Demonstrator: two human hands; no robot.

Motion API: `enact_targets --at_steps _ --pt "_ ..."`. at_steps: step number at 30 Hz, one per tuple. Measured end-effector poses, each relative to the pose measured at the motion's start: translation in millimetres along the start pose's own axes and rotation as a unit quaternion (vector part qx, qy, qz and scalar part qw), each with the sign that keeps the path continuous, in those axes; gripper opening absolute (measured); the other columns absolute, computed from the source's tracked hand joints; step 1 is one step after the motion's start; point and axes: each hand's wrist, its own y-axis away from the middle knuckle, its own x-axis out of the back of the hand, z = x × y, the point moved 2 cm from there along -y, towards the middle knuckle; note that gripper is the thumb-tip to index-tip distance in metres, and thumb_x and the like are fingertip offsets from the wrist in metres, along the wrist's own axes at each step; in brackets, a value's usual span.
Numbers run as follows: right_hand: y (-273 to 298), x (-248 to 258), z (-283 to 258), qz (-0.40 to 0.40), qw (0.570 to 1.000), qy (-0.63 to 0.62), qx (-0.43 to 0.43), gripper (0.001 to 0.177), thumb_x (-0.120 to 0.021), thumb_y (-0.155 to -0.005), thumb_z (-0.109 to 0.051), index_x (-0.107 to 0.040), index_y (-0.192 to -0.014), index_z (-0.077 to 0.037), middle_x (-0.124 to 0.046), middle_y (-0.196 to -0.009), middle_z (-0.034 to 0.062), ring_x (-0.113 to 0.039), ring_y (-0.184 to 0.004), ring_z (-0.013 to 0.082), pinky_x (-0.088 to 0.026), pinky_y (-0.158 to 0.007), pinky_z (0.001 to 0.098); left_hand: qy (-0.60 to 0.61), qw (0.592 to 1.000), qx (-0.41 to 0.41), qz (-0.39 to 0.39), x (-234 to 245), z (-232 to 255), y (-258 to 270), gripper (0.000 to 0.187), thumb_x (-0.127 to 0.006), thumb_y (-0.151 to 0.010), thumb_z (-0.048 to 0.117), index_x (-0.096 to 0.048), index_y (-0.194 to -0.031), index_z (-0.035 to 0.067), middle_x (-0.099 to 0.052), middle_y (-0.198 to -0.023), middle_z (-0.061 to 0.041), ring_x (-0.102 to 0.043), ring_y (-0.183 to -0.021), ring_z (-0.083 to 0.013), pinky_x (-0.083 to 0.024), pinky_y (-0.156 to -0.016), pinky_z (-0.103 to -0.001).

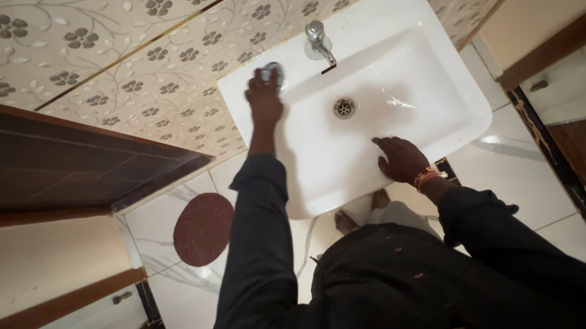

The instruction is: The person scrubs a white bathroom sink using a small brush and water from the tap. They repeatedly wet the brush and scrub the basin, faucet, and drain area.

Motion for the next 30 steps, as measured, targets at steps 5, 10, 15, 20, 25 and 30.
enact_targets --at_steps 5,10,15,20,25,30 --pt "0 7 -6 0.009 1.000 0.000 -0.003 0.052 -0.061 -0.088 -0.019 -0.056 -0.137 -0.004 -0.068 -0.125 0.0188 -0.062 -0.117 0.0371 -0.049 -0.103 0.0477 0.073 0.995 -0.063 0.042 -5 35 4 0.079 -0.063 -0.076 -0.006 -0.052 -0.151 0.018 -0.045 -0.154 -0.016 -0.050 -0.130 -0.0376 -0.045 -0.106 -0.051" --pt "-1 8 -4 0.004 1.000 0.005 -0.015 0.051 -0.061 -0.088 -0.019 -0.057 -0.136 -0.005 -0.068 -0.124 0.0187 -0.063 -0.115 0.0369 -0.049 -0.103 0.0471 -0.002 0.997 -0.049 0.061 -4 5 15 0.082 -0.061 -0.073 -0.006 -0.050 -0.152 0.015 -0.045 -0.151 -0.022 -0.051 -0.126 -0.0411 -0.047 -0.096 -0.052" --pt "3 -6 2 0.009 1.000 0.005 -0.002 0.050 -0.062 -0.089 -0.021 -0.058 -0.136 -0.005 -0.067 -0.126 0.0192 -0.061 -0.116 0.0381 -0.046 -0.104 0.0483 0.035 0.996 0.079 -0.027 13 -57 36 0.072 -0.065 -0.083 0.009 -0.048 -0.152 0.018 -0.050 -0.139 -0.023 -0.054 -0.117 -0.0458 -0.052 -0.089 -0.057" --pt "0 -2 1 -0.013 1.000 0.010 -0.005 0.046 -0.062 -0.088 -0.022 -0.061 -0.132 -0.006 -0.066 -0.126 0.0170 -0.060 -0.118 0.0362 -0.045 -0.104 0.0481 0.045 0.993 0.096 -0.056 11 -72 76 0.073 -0.068 -0.081 0.012 -0.051 -0.151 0.020 -0.051 -0.138 -0.021 -0.054 -0.119 -0.0455 -0.052 -0.095 -0.056" --pt "1 5 -4 -0.053 0.998 0.015 -0.029 0.037 -0.061 -0.092 -0.023 -0.065 -0.125 -0.008 -0.068 -0.125 0.0121 -0.062 -0.118 0.0324 -0.049 -0.105 0.0437 0.056 0.995 -0.065 -0.045 0 -59 152 0.080 -0.078 -0.078 0.023 -0.049 -0.152 0.015 -0.041 -0.151 -0.029 -0.047 -0.131 -0.0485 -0.041 -0.111 -0.056" --pt "4 -1 0 0.003 1.000 0.022 0.015 0.035 -0.063 -0.089 -0.022 -0.067 -0.119 -0.006 -0.068 -0.125 0.0129 -0.062 -0.116 0.0333 -0.049 -0.102 0.0454 0.139 0.981 -0.099 -0.090 37 -5 246 0.072 -0.073 -0.088 0.023 -0.046 -0.155 0.015 -0.039 -0.156 -0.028 -0.042 -0.138 -0.0475 -0.034 -0.116 -0.055"
